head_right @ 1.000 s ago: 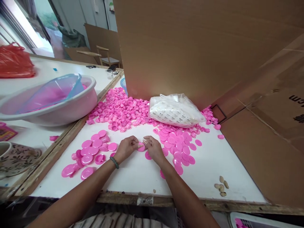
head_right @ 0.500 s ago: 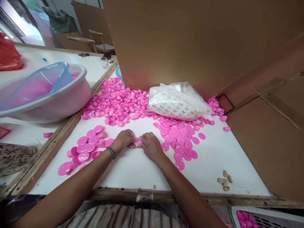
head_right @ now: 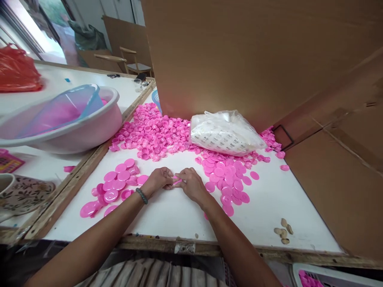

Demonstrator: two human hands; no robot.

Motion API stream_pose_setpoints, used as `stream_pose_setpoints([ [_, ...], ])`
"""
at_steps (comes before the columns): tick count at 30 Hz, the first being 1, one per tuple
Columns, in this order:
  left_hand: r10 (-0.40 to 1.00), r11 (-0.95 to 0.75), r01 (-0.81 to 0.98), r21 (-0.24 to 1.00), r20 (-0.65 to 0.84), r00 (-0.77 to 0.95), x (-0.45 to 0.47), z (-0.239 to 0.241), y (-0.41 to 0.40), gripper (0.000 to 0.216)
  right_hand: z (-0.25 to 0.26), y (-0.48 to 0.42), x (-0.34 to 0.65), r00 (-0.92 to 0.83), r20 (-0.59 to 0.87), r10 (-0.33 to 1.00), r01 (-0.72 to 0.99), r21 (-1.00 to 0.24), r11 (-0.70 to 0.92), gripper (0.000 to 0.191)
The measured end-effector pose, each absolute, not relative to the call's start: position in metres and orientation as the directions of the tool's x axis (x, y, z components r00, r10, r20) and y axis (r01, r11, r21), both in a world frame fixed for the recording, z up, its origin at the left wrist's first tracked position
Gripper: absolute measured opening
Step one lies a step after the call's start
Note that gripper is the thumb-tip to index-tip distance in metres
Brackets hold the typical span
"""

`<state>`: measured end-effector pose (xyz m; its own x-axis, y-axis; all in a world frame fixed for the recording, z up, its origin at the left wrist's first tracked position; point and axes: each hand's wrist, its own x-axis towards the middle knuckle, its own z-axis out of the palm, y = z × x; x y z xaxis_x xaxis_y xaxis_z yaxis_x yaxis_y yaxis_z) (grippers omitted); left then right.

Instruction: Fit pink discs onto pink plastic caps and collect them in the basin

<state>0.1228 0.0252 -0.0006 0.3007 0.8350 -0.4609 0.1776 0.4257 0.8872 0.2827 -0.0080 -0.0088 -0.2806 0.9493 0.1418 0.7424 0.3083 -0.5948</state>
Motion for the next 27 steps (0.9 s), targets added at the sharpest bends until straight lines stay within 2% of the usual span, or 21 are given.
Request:
stream_pose_setpoints([
  [4,0.831,0.432,0.179,0.884,-0.467,0.301,0.122,-0.007,0.024,0.032,-0.005,-0.001,0.285,-0.332,0.071,0.941,0.762,-0.568,0.311,0.019],
  [9,0.846,0.406,0.259,0.876,-0.468,0.256,0.127,-0.014,0.02,0.027,0.002,-0.007,0.277,-0.355,0.103,0.929,0.791,-0.496,0.358,0.004],
  [14,0.878,0.334,0.342,0.878,-0.422,0.227,0.133,-0.007,0.011,0.017,0.0,-0.019,0.27,-0.314,0.16,0.936,0.812,-0.465,0.352,0.011],
  [17,0.897,0.223,0.485,0.846,-0.373,0.238,0.128,0.002,0.011,0.013,-0.008,-0.023,0.274,-0.275,0.169,0.946,0.795,-0.513,0.323,0.02],
  [21,0.953,-0.016,0.743,0.669,-0.213,0.213,0.106,0.017,0.014,0.011,-0.008,-0.015,0.293,-0.171,0.223,0.96,0.812,-0.519,0.266,0.029],
  [24,0.986,-0.109,0.891,0.441,-0.064,0.153,0.091,0.029,0.013,0.015,0.0,0.004,0.312,-0.032,0.309,0.95,0.913,-0.377,0.154,0.031],
  [26,0.988,-0.157,0.928,0.338,0.051,0.148,0.093,0.036,0.008,0.02,0.003,0.019,0.321,-0.013,0.286,0.958,0.961,-0.26,0.09,0.031],
  [27,0.979,-0.204,0.924,0.323,0.098,0.181,0.097,0.038,0.004,0.021,0.003,0.025,0.324,-0.027,0.243,0.97,0.972,-0.22,0.082,0.028],
])
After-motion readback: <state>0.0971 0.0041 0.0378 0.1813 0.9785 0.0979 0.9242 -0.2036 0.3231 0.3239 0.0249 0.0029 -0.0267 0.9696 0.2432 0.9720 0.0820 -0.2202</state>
